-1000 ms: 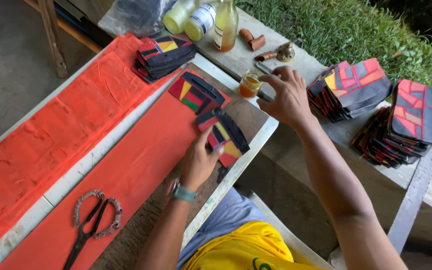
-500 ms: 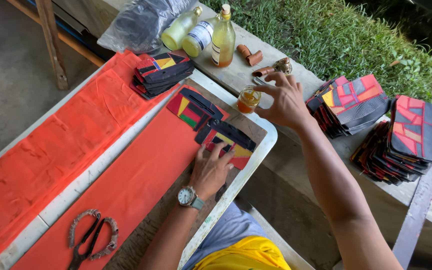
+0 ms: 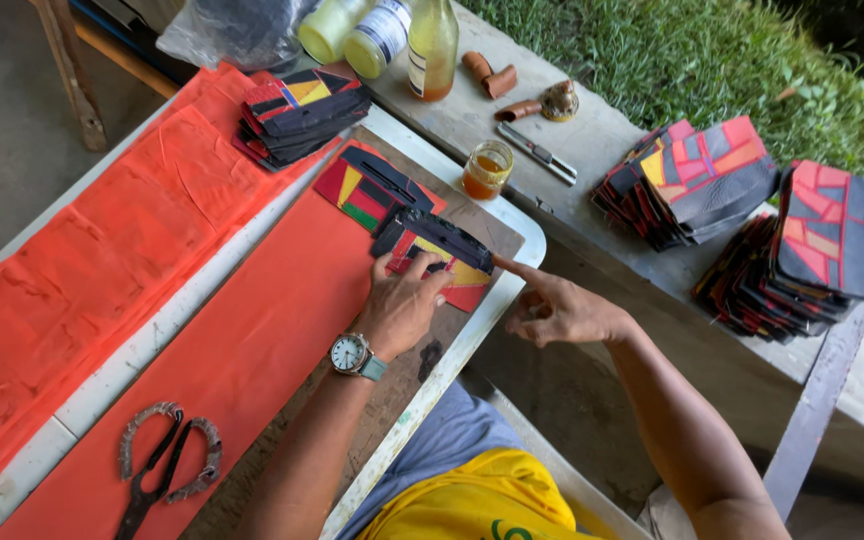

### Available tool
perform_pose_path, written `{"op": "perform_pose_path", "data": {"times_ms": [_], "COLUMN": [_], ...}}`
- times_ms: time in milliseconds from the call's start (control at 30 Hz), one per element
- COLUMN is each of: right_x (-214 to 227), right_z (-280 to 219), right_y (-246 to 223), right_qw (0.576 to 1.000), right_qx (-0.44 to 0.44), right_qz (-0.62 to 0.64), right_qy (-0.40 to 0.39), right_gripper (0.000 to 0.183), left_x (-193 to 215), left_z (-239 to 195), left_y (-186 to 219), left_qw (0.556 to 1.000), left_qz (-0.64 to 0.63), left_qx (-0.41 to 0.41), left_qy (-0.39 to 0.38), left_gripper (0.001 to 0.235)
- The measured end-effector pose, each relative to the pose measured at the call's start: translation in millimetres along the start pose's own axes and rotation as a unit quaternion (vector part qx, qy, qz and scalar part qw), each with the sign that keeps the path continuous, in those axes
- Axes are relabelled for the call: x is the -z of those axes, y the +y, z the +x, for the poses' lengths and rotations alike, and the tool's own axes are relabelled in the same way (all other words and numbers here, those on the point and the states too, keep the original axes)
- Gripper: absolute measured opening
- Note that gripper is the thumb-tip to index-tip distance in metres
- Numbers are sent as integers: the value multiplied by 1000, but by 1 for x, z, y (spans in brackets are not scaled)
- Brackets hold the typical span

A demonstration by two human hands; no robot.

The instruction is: The person places small patterned wallets onto a red fabric sheet on a table, then uses a small wooden block to press and smooth each wallet. The person repeats this process for several wallets, arranging them in a row.

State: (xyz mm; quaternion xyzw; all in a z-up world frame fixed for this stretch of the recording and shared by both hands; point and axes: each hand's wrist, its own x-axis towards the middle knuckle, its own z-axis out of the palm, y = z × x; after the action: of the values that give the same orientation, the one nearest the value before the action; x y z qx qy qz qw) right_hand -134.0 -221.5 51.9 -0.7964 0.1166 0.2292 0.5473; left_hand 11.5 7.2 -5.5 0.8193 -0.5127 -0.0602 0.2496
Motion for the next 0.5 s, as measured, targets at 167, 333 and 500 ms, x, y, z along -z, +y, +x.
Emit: {"op": "perform_pose_path", "data": {"times_ms": [167,333,500], "right_x": [-6,-25,-43], "right_z": [2,-8,-11], "right_y": [10,-4,-19], "right_qw": [993,976,910], "right_qx": [57,33,-63], "right_qz": [-99,-209,-407], "right_qy": [21,48,56], "right_gripper": [93,100,94], "left_x": [-1,-1,-2], "left_z": [-1,-1,0], "left_y": [-1,0,-1], "left_qw": [1000,1000,999], "left_qz": [4,5,7], "left_qx": [9,11,20], "left_qy": [-5,-16,-36], "left_gripper": [28,30,29]}}
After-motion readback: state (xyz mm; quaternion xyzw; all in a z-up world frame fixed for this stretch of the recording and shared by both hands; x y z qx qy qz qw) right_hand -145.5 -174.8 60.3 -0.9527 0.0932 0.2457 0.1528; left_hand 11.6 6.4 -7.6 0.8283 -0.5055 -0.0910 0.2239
